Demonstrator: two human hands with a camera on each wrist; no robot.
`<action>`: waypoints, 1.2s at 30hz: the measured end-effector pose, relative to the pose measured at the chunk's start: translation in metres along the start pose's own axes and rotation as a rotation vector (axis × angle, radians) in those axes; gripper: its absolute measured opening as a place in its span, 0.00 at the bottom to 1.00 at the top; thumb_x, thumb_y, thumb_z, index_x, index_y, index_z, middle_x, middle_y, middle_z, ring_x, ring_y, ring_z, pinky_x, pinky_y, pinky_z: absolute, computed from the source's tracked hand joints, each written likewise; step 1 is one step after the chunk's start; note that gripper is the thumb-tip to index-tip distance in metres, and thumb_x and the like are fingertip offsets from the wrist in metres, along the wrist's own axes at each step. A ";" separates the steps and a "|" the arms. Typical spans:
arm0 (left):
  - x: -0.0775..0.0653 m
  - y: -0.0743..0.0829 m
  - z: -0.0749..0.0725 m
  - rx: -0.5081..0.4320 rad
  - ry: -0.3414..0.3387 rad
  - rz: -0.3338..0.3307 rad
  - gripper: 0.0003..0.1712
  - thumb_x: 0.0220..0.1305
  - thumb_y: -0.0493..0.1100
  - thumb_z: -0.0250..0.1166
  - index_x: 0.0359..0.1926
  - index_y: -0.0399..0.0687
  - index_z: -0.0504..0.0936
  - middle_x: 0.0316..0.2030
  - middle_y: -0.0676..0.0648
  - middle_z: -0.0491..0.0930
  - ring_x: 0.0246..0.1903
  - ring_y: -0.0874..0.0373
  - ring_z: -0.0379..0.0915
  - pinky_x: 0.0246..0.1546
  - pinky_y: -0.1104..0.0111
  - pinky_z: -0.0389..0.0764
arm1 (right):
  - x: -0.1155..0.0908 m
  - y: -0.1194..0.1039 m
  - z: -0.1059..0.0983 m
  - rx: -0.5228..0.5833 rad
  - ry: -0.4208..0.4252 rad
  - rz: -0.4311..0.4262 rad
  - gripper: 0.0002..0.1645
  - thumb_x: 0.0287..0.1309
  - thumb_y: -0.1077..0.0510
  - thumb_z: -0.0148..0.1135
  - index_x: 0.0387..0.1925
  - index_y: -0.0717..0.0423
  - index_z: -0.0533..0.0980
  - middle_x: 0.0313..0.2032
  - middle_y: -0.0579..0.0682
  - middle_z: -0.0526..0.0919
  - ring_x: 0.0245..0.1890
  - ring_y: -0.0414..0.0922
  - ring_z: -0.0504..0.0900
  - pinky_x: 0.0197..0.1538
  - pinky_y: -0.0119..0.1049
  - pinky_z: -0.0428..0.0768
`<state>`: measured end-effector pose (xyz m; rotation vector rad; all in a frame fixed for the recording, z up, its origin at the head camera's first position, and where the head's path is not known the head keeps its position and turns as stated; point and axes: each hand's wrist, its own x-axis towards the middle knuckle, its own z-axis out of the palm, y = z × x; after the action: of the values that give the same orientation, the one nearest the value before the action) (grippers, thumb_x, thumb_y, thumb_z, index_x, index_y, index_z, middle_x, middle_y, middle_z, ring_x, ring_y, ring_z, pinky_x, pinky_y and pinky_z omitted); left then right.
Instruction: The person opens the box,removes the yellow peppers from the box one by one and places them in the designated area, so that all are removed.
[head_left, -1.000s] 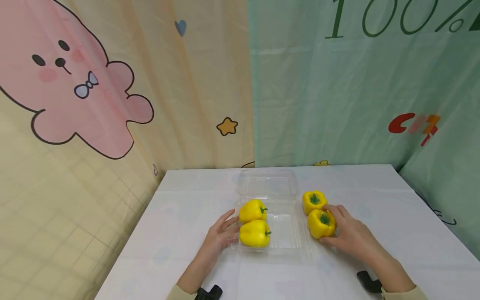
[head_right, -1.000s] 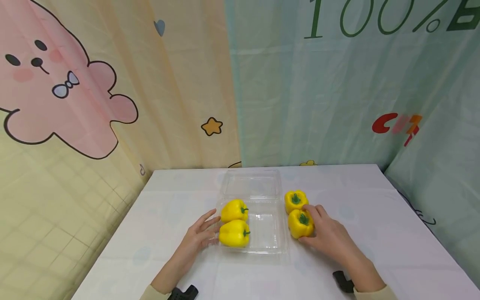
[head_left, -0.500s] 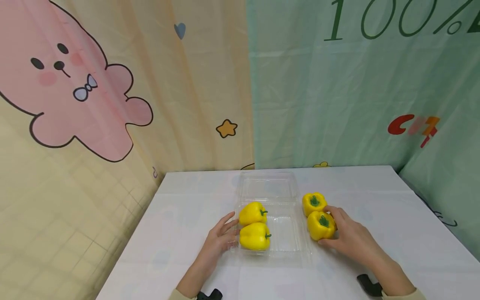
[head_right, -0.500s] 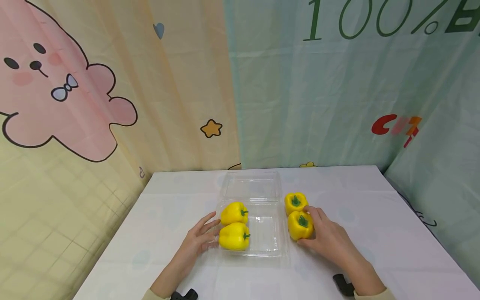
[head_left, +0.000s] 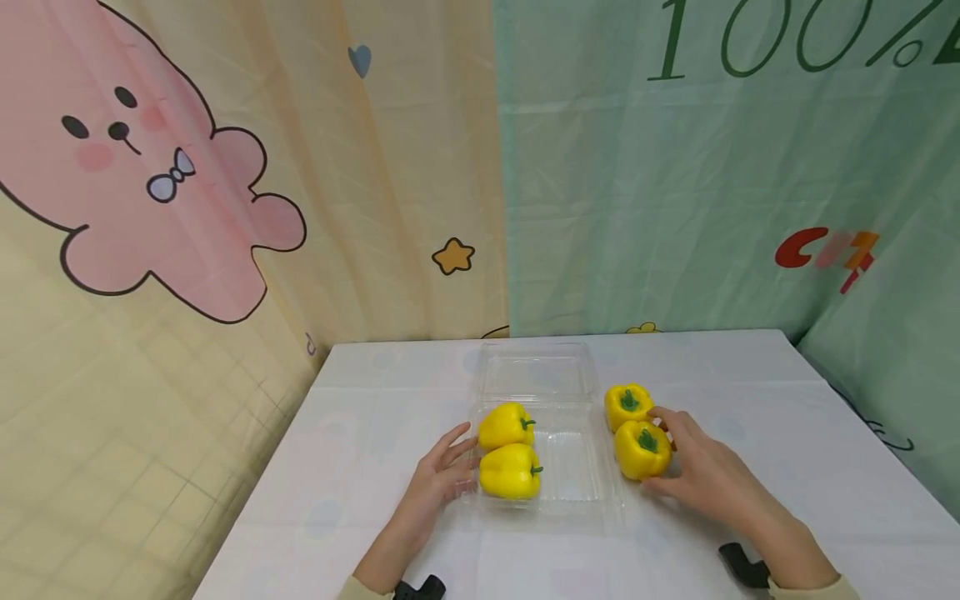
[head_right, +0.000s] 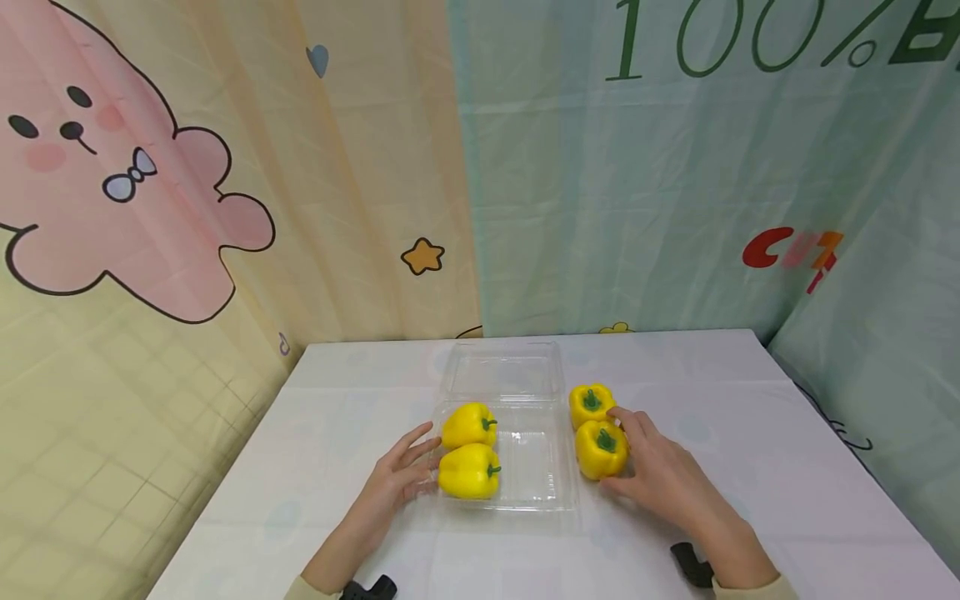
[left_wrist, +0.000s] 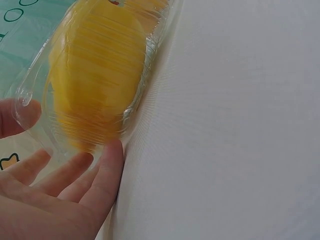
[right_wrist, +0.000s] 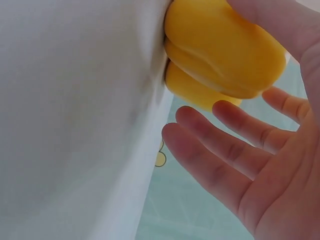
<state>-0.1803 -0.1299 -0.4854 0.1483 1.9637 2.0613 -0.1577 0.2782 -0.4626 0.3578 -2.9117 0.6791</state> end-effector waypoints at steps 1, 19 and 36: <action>0.000 0.000 -0.001 0.000 0.002 -0.001 0.39 0.67 0.36 0.59 0.77 0.56 0.60 0.72 0.40 0.65 0.63 0.46 0.71 0.53 0.59 0.79 | 0.000 0.000 0.000 0.003 0.000 -0.002 0.60 0.39 0.42 0.84 0.70 0.48 0.58 0.54 0.50 0.71 0.43 0.50 0.79 0.37 0.45 0.81; 0.003 0.005 -0.007 0.006 -0.006 0.019 0.39 0.69 0.36 0.59 0.78 0.54 0.58 0.72 0.41 0.64 0.64 0.46 0.71 0.53 0.59 0.78 | 0.004 -0.003 -0.022 -0.015 0.154 -0.127 0.59 0.46 0.28 0.73 0.73 0.47 0.60 0.59 0.54 0.71 0.50 0.59 0.79 0.44 0.59 0.80; 0.003 -0.002 0.000 0.003 -0.002 0.010 0.40 0.66 0.37 0.61 0.77 0.55 0.61 0.71 0.40 0.65 0.62 0.47 0.72 0.53 0.59 0.79 | 0.003 -0.032 -0.025 -0.132 0.315 -0.269 0.54 0.41 0.44 0.83 0.69 0.52 0.68 0.59 0.54 0.72 0.55 0.54 0.74 0.49 0.58 0.80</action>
<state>-0.1829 -0.1291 -0.4876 0.1612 1.9687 2.0640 -0.1501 0.2606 -0.4265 0.5579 -2.5315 0.4518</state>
